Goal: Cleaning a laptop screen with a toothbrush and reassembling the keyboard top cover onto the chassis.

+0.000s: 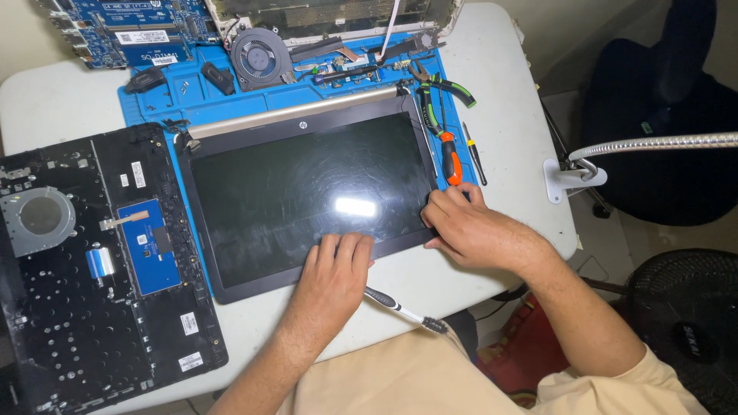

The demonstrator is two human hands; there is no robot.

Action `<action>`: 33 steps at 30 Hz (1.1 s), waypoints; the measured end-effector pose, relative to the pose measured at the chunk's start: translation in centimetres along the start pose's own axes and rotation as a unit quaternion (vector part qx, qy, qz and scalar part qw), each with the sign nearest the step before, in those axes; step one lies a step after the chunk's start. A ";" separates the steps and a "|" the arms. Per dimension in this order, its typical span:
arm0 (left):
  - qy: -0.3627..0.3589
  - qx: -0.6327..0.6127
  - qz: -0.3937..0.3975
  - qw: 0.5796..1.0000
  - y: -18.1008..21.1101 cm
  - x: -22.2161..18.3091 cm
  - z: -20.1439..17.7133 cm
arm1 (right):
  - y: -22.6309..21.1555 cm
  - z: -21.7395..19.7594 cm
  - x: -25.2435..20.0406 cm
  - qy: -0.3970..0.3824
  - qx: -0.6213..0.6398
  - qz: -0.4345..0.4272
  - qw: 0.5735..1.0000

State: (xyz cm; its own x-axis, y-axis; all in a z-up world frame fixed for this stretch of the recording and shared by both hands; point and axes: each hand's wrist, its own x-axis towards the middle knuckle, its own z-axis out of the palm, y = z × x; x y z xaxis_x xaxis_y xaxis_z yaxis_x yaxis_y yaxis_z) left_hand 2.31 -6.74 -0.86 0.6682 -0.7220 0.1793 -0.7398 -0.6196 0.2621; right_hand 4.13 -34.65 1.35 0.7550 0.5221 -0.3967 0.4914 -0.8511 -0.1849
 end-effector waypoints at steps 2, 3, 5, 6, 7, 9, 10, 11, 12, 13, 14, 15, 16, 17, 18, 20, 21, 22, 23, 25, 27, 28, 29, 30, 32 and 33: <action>0.001 -0.003 -0.002 1.000 0.1 0.0 -0.2 | -0.1 -0.2 0.0 0.001 -0.002 -0.001 1.000; 0.003 -0.006 -0.003 1.000 0.1 0.1 -0.3 | -0.2 -0.3 0.0 0.002 -0.003 -0.003 1.000; 0.004 -0.006 -0.002 1.000 0.1 0.1 -0.2 | -0.4 -0.5 -0.3 0.008 0.002 0.001 1.000; 0.004 -0.004 -0.003 1.000 0.0 0.0 -0.3 | -0.6 -0.6 -0.2 0.015 0.008 0.004 1.000; 0.004 -0.001 -0.005 1.000 0.1 0.0 -0.5 | -1.1 -0.5 -0.6 0.017 0.007 0.000 1.000; 0.021 -0.016 -0.005 1.000 0.2 0.1 -0.8 | -2.1 -0.3 -1.1 0.115 0.018 -0.030 0.993; 0.020 -0.012 -0.009 1.000 0.3 0.0 -0.7 | -3.0 0.2 -1.0 0.116 0.019 -0.036 0.992; 0.028 -0.004 -0.003 1.000 0.4 0.0 -0.7 | -3.9 0.6 -0.8 0.155 0.016 -0.043 0.987; 0.034 0.006 0.000 0.999 0.3 -0.2 -0.7 | -5.0 1.1 -0.4 0.194 0.015 -0.053 0.979; 0.032 0.013 -0.007 0.999 0.3 -0.3 -0.4 | -5.4 1.9 -0.1 0.197 0.018 -0.062 0.978; 0.054 0.015 -0.001 0.998 0.4 -0.4 -0.1 | -5.8 2.8 0.1 0.237 -0.001 -0.045 0.970; 0.075 0.017 0.004 0.997 0.4 -0.6 0.3 | -6.2 3.6 0.3 0.277 -0.019 -0.029 0.960; 0.074 0.024 -0.001 0.997 0.3 -0.7 0.2 | -6.2 3.7 0.6 0.280 -0.016 -0.036 0.959; 0.088 0.022 0.003 0.996 0.3 -0.9 0.2 | -6.1 3.9 0.8 0.284 -0.016 -0.025 0.958; 0.101 0.016 0.009 0.995 0.5 -0.9 0.2 | -6.0 4.1 0.7 0.284 -0.015 -0.012 0.959; 0.106 0.011 -0.015 0.994 0.1 -1.5 -1.6 | -6.0 3.3 0.9 0.274 -0.007 -0.015 0.962; 0.112 0.003 -0.036 0.993 -0.1 -1.7 -2.5 | -6.0 3.0 0.9 0.263 -0.002 -0.015 0.965; 0.112 0.002 -0.035 0.993 -0.6 -2.7 -2.2 | -5.9 2.8 1.0 0.263 -0.002 -0.013 0.965; 0.095 0.029 -0.056 0.993 -1.1 -3.6 -2.0 | -5.8 2.6 1.1 0.257 0.017 -0.038 0.966; 0.077 0.054 -0.076 0.993 -1.8 -5.0 -1.9 | -5.6 2.6 1.1 0.250 0.036 -0.059 0.966; 0.112 0.035 -0.108 0.987 -2.2 -5.9 -2.3 | -5.6 3.0 1.2 0.258 -0.017 -0.066 0.964; 0.112 0.034 -0.108 0.987 -2.1 -5.8 -2.4 | -5.6 2.9 1.1 0.257 -0.017 -0.066 0.964; 0.110 0.031 -0.115 0.987 -2.0 -5.8 -2.5 | -5.7 2.8 1.0 0.261 -0.024 -0.068 0.963; 0.108 0.028 -0.121 0.986 -2.0 -5.9 -2.6 | -5.8 2.7 1.0 0.265 -0.031 -0.070 0.961; 0.115 0.061 -0.111 0.985 -1.6 -5.6 -3.3 | -6.1 1.6 0.5 0.258 -0.023 -0.066 0.964; 0.121 0.093 -0.101 0.983 -1.4 -5.4 -3.7 | -6.2 1.1 0.3 0.250 -0.015 -0.061 0.966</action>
State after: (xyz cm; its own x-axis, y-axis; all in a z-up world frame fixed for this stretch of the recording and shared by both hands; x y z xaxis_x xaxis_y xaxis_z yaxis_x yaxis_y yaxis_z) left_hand 0.05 -0.81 1.25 0.7851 -0.4986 0.3674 -0.5771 -0.8042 0.1418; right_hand 0.81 -29.32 1.38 0.8018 0.5871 0.1117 0.5975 -0.7828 -0.1738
